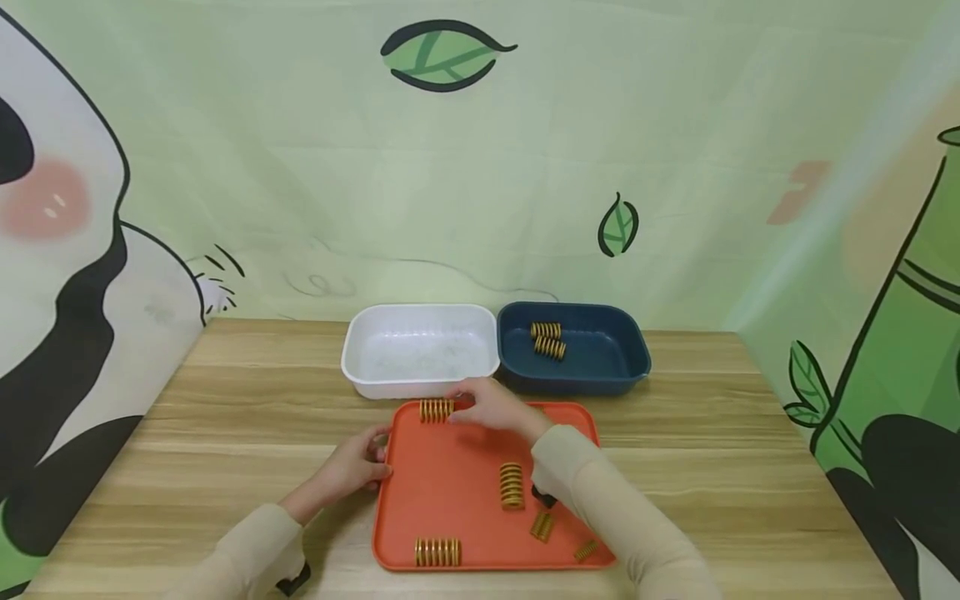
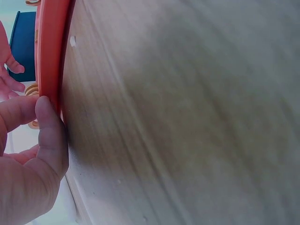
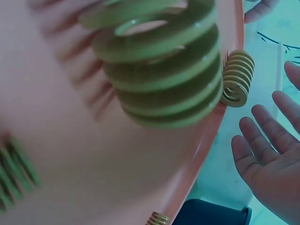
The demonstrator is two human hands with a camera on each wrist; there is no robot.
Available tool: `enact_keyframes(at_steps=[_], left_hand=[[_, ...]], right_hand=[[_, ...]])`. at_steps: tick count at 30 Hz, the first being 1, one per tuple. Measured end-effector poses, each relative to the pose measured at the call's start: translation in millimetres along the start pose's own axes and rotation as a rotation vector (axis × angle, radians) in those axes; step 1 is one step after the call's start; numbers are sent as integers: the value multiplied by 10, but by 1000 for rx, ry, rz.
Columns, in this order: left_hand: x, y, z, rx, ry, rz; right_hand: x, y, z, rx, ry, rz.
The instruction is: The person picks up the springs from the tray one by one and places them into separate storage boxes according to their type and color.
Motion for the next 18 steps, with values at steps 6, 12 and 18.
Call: enact_keyframes(at_steps=[6,12,18], left_hand=[[-9,4,-9,-10,8,-7],[-12,5,-2,1,2,-12],[-7,-8,-3,9,-11,0]], right_hand=[[56,-40,-41,3,-5,59],[133,-58,-79,15,-3,95],[173,-90,-87,-6,9,87]])
Point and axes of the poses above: each hand's wrist, its own z-axis away from the middle knuckle, its own x-axis out of the palm, y = z × x, the point moved 7 cm from there along -z, towards the middle knuckle, and after that the axes turned 14 degrees about z, right-handed, at the moved point
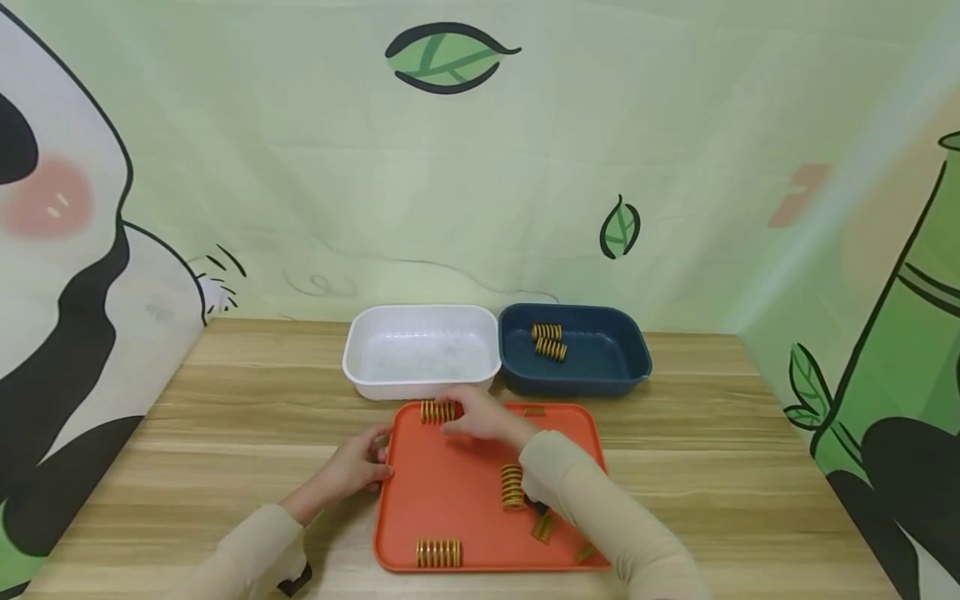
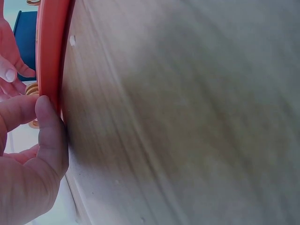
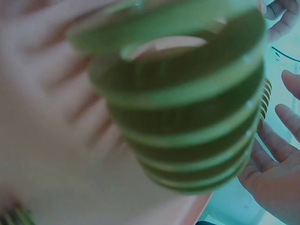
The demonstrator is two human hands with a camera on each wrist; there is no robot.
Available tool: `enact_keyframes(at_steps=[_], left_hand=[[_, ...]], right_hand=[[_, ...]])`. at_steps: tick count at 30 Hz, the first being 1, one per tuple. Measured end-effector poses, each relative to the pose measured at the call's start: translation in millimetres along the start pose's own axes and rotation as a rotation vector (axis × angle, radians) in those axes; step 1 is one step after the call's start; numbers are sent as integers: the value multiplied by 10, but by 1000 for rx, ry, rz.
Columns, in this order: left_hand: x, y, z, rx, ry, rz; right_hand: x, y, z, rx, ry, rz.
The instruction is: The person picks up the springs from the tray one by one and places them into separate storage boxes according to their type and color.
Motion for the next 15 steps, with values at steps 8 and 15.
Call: enact_keyframes(at_steps=[8,15], left_hand=[[4,-5,-2,4,-2,-4],[8,6,3,6,-10,0]], right_hand=[[25,8,-17,16,10,-3],[69,-23,-64,-58,58,73]])
Point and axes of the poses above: each hand's wrist, its own z-axis away from the middle knuckle, its own x-axis out of the palm, y = z × x, the point moved 7 cm from there along -z, towards the middle knuckle, and after that the axes turned 14 degrees about z, right-handed, at the moved point
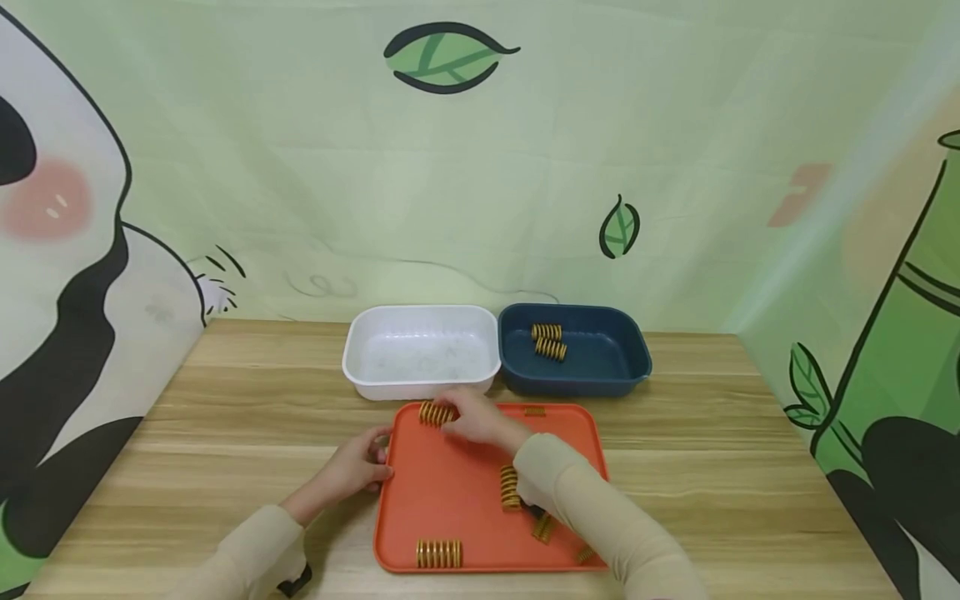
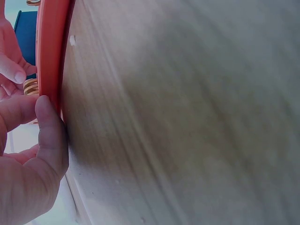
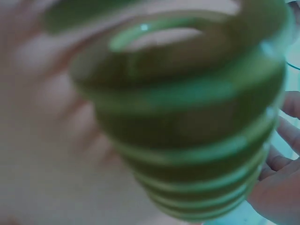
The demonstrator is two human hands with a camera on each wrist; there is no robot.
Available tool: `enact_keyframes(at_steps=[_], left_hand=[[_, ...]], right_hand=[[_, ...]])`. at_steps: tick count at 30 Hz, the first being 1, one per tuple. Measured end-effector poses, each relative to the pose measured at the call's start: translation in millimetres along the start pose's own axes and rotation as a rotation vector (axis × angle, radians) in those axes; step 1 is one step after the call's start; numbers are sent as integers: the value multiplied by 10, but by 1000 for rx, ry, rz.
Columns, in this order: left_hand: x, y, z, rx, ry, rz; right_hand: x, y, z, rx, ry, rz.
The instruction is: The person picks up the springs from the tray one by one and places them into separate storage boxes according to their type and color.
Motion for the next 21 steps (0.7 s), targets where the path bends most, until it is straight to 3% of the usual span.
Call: enact_keyframes(at_steps=[21], left_hand=[[-6,4,7,3,2,9]], right_hand=[[57,17,-26,77,34,26]])
Point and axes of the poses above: each hand's wrist, its own z-axis away from the middle knuckle, its own x-axis out of the palm, y = z × x, the point moved 7 cm from there along -z, towards the middle knuckle, and after that the axes turned 14 degrees about z, right-handed, at the moved point
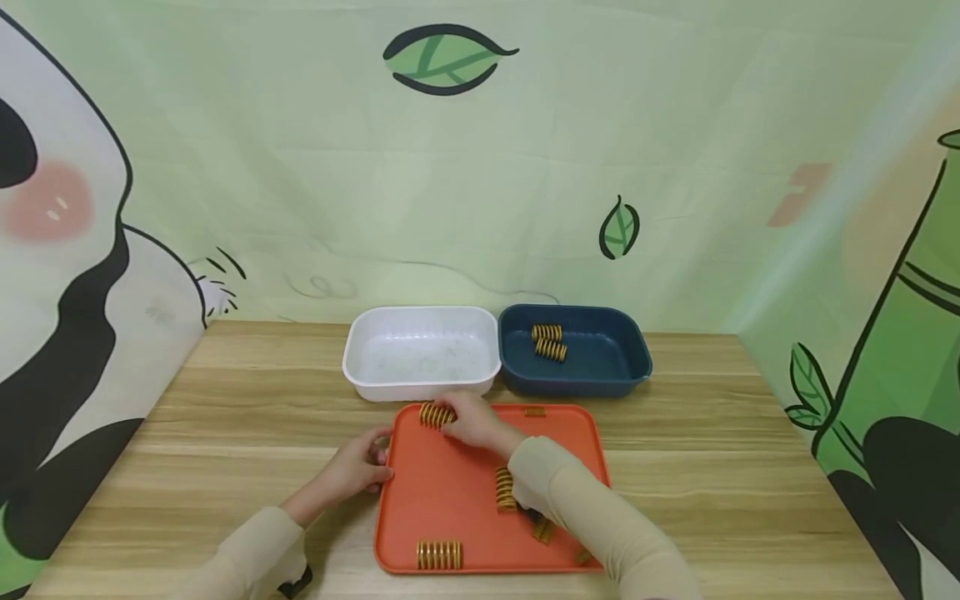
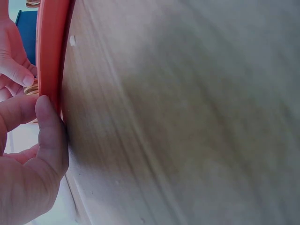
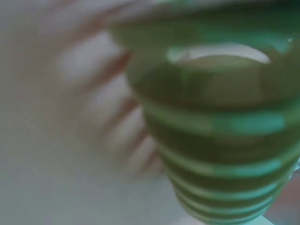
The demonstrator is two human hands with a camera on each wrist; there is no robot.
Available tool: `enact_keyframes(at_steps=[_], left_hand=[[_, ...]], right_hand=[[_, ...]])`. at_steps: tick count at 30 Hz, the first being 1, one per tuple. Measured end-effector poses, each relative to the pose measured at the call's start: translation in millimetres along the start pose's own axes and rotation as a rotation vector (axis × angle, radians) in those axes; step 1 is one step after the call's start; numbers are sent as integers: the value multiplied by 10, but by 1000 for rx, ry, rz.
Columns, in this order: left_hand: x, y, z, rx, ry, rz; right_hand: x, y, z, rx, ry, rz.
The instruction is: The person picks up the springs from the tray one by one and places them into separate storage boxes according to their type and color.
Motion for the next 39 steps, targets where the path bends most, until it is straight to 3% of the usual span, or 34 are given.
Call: enact_keyframes(at_steps=[4,14,21,30,39], left_hand=[[10,2,8,3,1,2],[12,7,25,-2,2,4],[7,8,17,0,7,-7],[3,2,4,1,7,-3],[6,3,-2,-10,7,-9]], right_hand=[[20,24,9,24,-12,-3],[8,8,59,-28,-2,-2],[-49,14,92,-18,2,-31],[-171,5,138,-46,62,-32],[-297,33,176,21,36,-82]])
Point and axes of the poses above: each hand's wrist, its own z-axis away from the middle knuckle, its own x-axis out of the palm, y = z × x, the point moved 7 cm from there along -z, towards the middle knuckle, and after that the axes turned 14 degrees about z, right-handed, at the moved point
